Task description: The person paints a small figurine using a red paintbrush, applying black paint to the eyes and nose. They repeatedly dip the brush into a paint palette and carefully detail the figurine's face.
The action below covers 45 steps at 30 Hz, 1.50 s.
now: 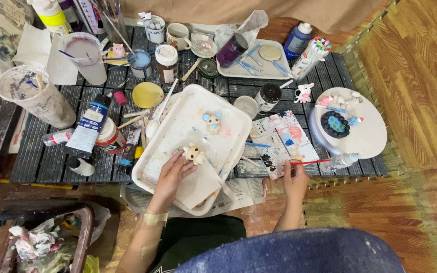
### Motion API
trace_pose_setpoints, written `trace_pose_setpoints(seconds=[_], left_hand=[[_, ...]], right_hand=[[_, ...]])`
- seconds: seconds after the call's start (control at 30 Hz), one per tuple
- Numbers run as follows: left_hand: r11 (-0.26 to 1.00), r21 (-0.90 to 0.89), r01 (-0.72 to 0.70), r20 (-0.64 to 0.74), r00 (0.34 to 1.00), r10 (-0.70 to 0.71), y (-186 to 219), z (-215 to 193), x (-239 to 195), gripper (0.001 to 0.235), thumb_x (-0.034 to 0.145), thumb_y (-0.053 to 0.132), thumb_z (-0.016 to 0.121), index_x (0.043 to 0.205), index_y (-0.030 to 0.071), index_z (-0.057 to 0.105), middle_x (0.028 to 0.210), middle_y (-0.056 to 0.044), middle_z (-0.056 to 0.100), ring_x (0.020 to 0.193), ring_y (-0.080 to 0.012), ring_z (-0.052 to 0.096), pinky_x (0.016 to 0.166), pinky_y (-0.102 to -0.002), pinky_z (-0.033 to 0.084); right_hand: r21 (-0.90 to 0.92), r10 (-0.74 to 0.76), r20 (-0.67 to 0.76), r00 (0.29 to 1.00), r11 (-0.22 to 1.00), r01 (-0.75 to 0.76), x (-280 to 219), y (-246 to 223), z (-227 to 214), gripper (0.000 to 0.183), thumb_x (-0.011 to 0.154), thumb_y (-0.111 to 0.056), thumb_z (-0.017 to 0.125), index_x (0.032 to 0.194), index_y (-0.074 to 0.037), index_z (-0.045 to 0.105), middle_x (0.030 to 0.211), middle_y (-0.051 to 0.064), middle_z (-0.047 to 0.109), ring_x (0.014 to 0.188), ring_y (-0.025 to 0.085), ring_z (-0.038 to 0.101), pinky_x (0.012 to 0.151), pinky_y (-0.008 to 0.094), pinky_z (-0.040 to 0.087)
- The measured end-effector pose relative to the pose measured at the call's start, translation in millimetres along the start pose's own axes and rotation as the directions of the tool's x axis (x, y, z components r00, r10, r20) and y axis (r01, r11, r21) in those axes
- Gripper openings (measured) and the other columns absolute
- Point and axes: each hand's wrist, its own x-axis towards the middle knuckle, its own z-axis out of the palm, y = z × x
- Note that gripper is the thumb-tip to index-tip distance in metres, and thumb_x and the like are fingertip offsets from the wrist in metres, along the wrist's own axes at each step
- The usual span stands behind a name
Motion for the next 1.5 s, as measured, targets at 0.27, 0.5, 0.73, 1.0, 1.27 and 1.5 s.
trace_pose_setpoints(seconds=[0.27,0.5,0.73,1.0,1.27,1.5], left_hand=[[0.999,0.028,0.041,-0.058,0.998,-0.039,1,2,-2,0.059,0.102,0.017,0.051,0.152,-0.009,0.034,0.131,-0.021,0.062,0.117,-0.0278,0.066,0.102,-0.041,0.056],[0.999,-0.04,0.003,-0.027,1.0,-0.004,-12,-9,4,0.054,0.105,0.014,0.053,0.153,-0.007,0.041,0.119,-0.016,0.061,0.112,-0.0268,0.065,0.103,-0.044,0.056],[0.994,-0.111,-0.001,-0.002,1.0,0.001,-13,-10,6,0.045,0.106,0.011,0.048,0.148,-0.006,0.045,0.126,-0.014,0.064,0.114,-0.0253,0.066,0.103,-0.044,0.055],[0.99,-0.138,-0.026,0.031,0.999,0.03,1,1,-1,0.043,0.106,0.01,0.04,0.148,-0.001,0.044,0.136,-0.014,0.061,0.117,-0.0251,0.065,0.103,-0.043,0.053],[0.983,-0.18,-0.024,0.05,0.998,0.033,6,7,-5,0.047,0.107,0.012,0.04,0.152,-0.002,0.036,0.139,-0.019,0.055,0.12,-0.0268,0.064,0.108,-0.045,0.051],[0.987,-0.158,-0.041,0.06,0.997,0.051,12,11,-9,0.051,0.105,0.013,0.038,0.154,-0.003,0.031,0.148,-0.016,0.05,0.124,-0.0258,0.06,0.111,-0.044,0.047]], right_hand=[[-0.035,0.034,0.038,0.999,0.999,-0.033,0,13,4,0.02,0.098,-0.023,0.072,0.102,-0.004,0.067,0.069,0.008,0.065,0.06,0.014,0.057,0.06,0.03,0.047],[0.004,0.026,0.05,0.998,1.0,-0.026,-2,4,-1,0.015,0.102,-0.016,0.069,0.102,-0.002,0.066,0.076,0.006,0.065,0.066,0.01,0.059,0.063,0.026,0.048],[0.565,-0.062,0.003,0.998,0.823,0.05,-4,-32,18,0.011,0.106,-0.004,0.062,0.112,-0.007,0.054,0.102,0.007,0.066,0.076,0.011,0.058,0.066,0.025,0.048],[0.951,-0.156,0.151,0.976,0.294,-0.1,-55,-148,88,0.013,0.111,-0.004,0.057,0.118,-0.01,0.048,0.09,0.004,0.056,0.07,0.012,0.056,0.062,0.027,0.048],[0.886,-0.17,0.391,0.905,0.337,-0.319,-77,-188,105,0.008,0.11,-0.012,0.05,0.116,-0.008,0.046,0.094,0.01,0.062,0.071,0.013,0.058,0.062,0.026,0.046],[0.842,-0.101,0.437,0.894,0.397,-0.367,-67,-196,109,0.002,0.107,-0.008,0.052,0.108,-0.007,0.051,0.096,0.01,0.064,0.072,0.012,0.057,0.062,0.025,0.044]])
